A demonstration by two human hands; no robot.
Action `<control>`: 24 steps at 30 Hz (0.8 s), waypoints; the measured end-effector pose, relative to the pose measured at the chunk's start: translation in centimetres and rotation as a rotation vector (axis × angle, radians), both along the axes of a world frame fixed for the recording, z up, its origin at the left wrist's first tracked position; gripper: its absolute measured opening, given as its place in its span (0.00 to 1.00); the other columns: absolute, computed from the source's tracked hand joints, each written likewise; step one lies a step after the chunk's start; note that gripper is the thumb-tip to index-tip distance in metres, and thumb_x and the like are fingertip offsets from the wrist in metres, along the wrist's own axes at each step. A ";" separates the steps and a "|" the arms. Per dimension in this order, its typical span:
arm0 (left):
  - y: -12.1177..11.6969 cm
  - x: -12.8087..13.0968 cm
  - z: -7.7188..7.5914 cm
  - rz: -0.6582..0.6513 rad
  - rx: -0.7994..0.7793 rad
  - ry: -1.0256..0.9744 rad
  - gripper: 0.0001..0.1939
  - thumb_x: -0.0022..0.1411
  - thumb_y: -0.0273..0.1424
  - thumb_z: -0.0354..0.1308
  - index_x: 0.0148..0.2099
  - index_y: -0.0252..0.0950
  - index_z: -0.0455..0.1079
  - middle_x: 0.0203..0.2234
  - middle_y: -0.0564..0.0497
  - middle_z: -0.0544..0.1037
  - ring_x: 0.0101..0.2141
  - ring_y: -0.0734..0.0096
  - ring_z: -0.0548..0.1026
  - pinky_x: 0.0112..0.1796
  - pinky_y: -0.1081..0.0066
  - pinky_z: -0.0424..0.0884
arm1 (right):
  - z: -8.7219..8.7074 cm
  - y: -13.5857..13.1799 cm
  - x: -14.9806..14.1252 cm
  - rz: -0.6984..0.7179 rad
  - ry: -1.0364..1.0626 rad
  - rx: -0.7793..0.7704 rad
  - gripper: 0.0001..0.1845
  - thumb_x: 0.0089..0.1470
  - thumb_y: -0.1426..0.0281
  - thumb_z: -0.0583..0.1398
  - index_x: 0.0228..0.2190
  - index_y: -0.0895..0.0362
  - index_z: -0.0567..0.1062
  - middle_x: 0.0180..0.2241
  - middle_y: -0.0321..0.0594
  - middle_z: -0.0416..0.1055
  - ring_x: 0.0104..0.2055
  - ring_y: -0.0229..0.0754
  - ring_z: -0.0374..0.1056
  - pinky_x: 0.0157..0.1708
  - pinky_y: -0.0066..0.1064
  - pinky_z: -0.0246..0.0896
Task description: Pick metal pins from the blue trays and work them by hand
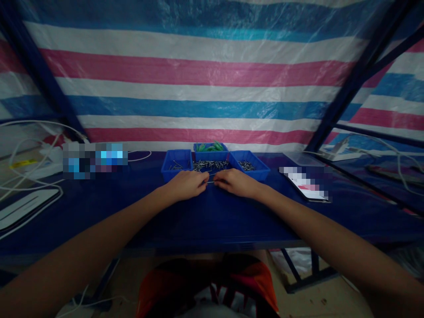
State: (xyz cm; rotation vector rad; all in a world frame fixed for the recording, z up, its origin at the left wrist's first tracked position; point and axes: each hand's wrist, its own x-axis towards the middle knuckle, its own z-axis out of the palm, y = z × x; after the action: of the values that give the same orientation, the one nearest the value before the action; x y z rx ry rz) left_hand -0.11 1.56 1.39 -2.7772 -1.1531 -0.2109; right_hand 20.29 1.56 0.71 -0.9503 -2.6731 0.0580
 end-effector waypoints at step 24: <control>-0.1 0.1 0.1 -0.017 0.056 -0.035 0.10 0.62 0.32 0.44 0.37 0.38 0.66 0.28 0.52 0.74 0.28 0.70 0.72 0.26 0.72 0.59 | 0.2 -0.2 0.1 -0.029 -0.025 -0.005 0.09 0.58 0.72 0.53 0.35 0.61 0.73 0.33 0.43 0.73 0.34 0.39 0.68 0.36 0.29 0.58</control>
State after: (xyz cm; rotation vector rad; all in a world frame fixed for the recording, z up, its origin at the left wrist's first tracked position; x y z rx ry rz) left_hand -0.03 1.50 1.52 -2.7458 -1.1142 -0.2901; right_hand 20.36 1.38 0.86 -0.9974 -2.6827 0.0472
